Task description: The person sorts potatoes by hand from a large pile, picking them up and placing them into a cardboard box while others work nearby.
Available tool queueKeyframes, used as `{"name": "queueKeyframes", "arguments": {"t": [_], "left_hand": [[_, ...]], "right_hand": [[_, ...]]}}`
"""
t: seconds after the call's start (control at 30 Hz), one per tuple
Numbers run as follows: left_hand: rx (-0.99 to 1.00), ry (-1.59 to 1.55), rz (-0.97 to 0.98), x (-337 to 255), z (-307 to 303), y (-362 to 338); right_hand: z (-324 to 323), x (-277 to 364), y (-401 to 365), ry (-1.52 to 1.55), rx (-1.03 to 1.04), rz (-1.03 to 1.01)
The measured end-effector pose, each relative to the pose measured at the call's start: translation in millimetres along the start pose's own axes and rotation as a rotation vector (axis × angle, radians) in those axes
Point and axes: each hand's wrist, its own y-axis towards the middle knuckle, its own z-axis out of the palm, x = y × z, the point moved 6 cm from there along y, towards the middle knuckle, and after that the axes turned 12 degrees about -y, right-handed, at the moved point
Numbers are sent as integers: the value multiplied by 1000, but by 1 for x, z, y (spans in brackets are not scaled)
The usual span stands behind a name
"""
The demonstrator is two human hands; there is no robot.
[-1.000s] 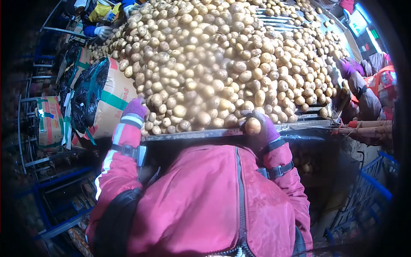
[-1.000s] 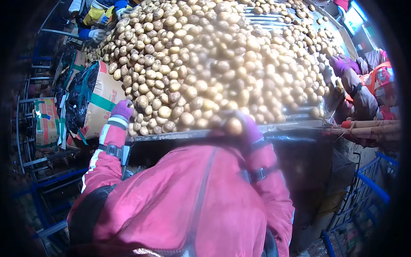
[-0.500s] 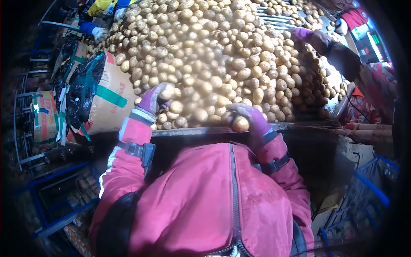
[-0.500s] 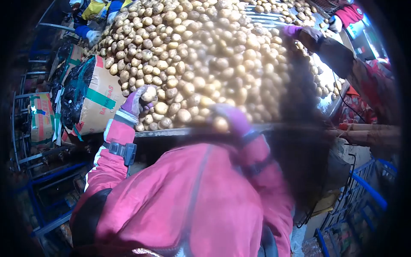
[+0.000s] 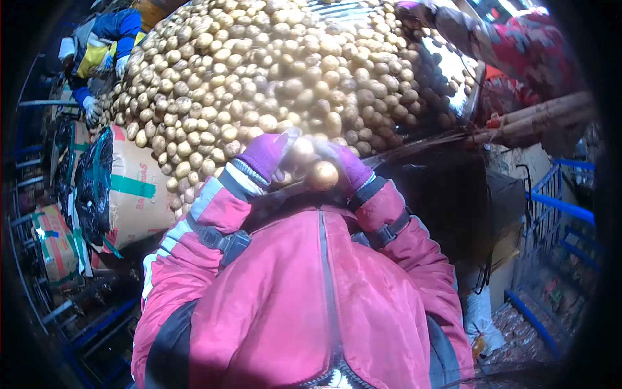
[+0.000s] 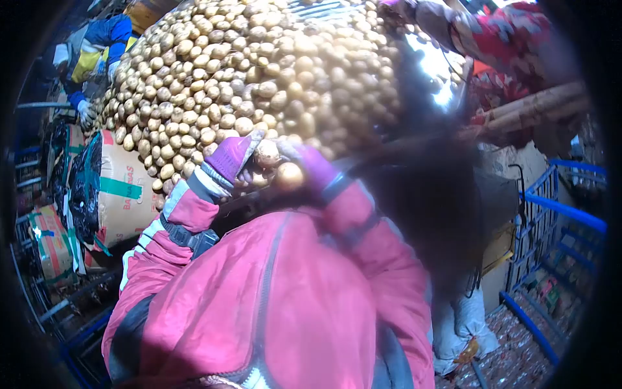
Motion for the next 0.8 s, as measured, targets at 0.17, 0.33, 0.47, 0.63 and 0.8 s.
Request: {"name": "queueKeyframes", "arguments": {"t": [0.17, 0.33, 0.47, 0.63, 0.8], "left_hand": [[14, 491, 361, -36, 30, 1], [25, 571, 700, -33, 57, 19], [132, -34, 214, -33, 79, 25], [301, 261, 267, -51, 118, 20], [348, 454, 352, -52, 141, 16]], "right_hand": [[-13, 0, -34, 409, -100, 182], [-28, -45, -50, 500, -115, 132], [-37, -29, -73, 372, -111, 69], [-46, -44, -98, 658, -232, 179], [-69, -93, -98, 497, -348, 25]]}}
